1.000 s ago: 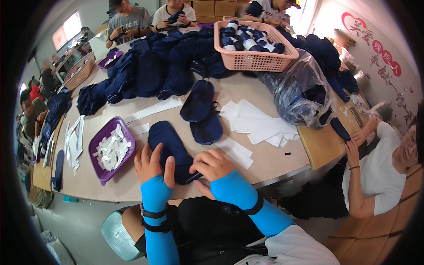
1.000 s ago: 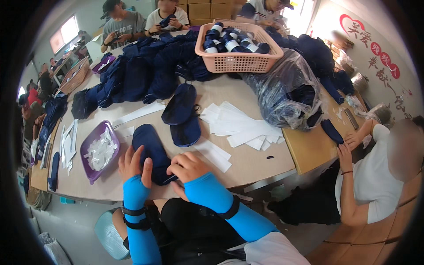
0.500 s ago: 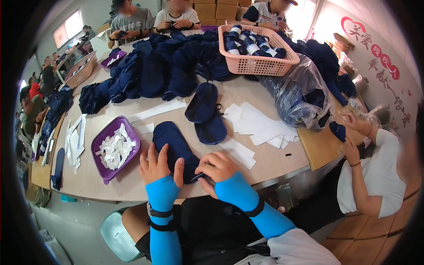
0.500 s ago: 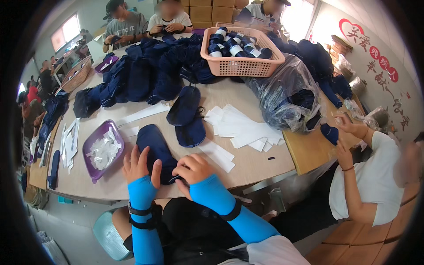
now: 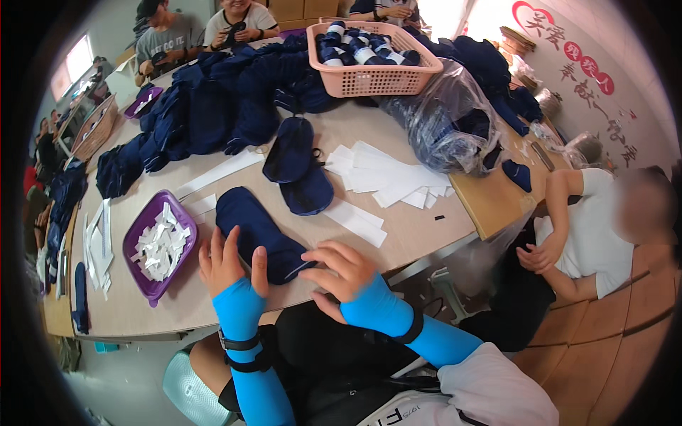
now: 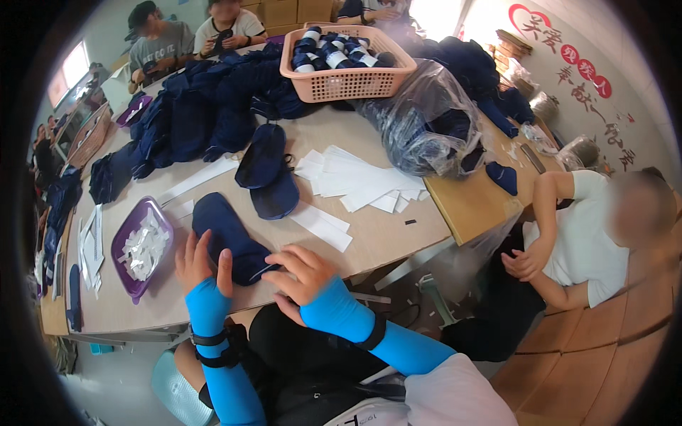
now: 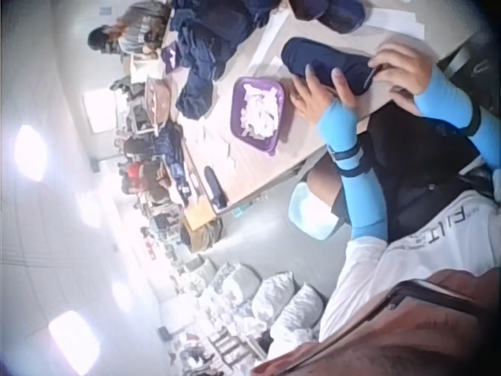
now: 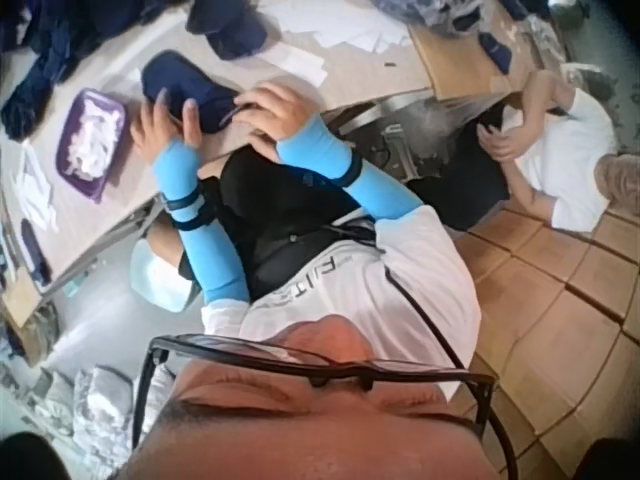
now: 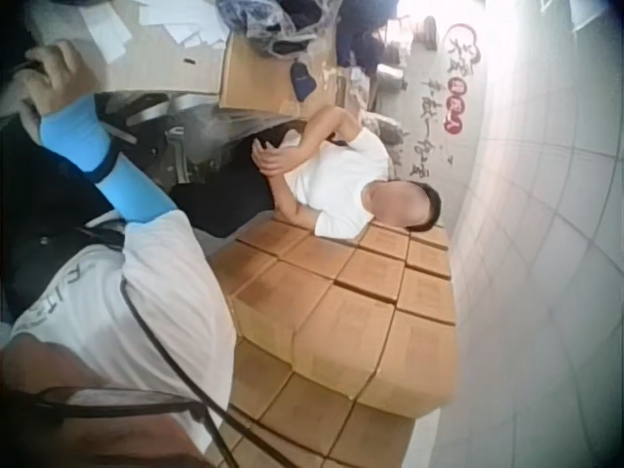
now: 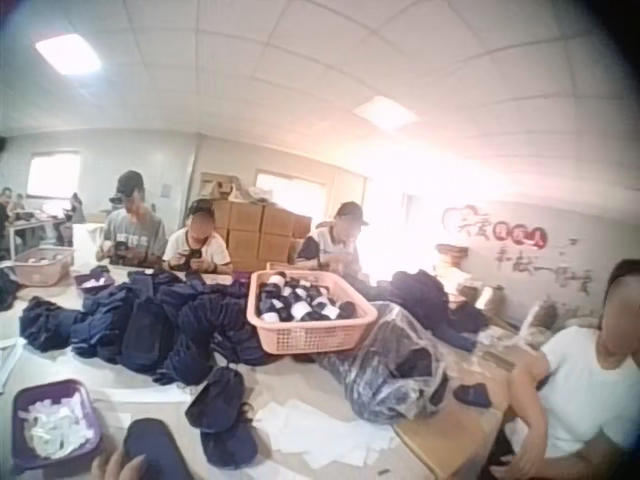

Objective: Folding and applying paper tags to blue fabric components in a manufacturing facility.

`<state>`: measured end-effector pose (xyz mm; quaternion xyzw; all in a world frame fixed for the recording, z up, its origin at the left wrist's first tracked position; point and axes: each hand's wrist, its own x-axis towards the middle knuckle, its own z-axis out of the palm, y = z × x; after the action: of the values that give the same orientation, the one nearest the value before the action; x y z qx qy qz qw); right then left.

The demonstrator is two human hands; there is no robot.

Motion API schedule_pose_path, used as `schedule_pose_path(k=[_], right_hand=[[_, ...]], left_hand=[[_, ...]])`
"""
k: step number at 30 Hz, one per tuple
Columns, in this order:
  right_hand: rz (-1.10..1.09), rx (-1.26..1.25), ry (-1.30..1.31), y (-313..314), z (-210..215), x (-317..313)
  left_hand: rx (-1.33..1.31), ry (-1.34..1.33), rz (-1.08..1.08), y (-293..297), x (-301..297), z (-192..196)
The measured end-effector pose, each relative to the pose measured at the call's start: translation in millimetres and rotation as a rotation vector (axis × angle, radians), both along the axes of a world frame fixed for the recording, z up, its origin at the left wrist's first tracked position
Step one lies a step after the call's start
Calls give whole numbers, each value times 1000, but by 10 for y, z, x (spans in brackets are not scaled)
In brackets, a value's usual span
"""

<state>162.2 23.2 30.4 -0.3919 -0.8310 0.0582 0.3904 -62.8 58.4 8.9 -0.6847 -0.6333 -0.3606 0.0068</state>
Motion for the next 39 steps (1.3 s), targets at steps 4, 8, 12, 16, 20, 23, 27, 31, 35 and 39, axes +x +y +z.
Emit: schedule_pose_path(k=[4, 8, 12, 16, 20, 23, 27, 31, 35, 39], right_hand=[[-17, -4, -49, -174, -138, 153], [10, -51, -32, -173, -114, 118], [-66, -3, 47, -162, -104, 60], [-80, 53, 25, -145, -255, 41], [-270, 258, -8, -302, -779, 63], [-305, 333, 10, -326, -1094, 120], [-261, 459, -10, -225, -1328, 203], [-288, 631, -107, -46, -1687, 406], [-299, 703, -278, -66, -1800, 689], [-288, 483, -206, -409, -1407, 643]], left_hand=[[6, 51, 21, -8, 9, 27], [33, 65, 23, 8, 38, 43], [75, 89, 40, 5, 75, 29], [79, 112, 73, -9, 76, 5], [75, 119, 64, -23, 82, 40], [72, 115, 53, -11, 95, 37], [68, 131, 64, -21, 98, 40], [80, 113, 61, 5, 144, 44], [102, 90, 66, 4, 111, 15], [94, 41, 83, -30, 43, -7]])
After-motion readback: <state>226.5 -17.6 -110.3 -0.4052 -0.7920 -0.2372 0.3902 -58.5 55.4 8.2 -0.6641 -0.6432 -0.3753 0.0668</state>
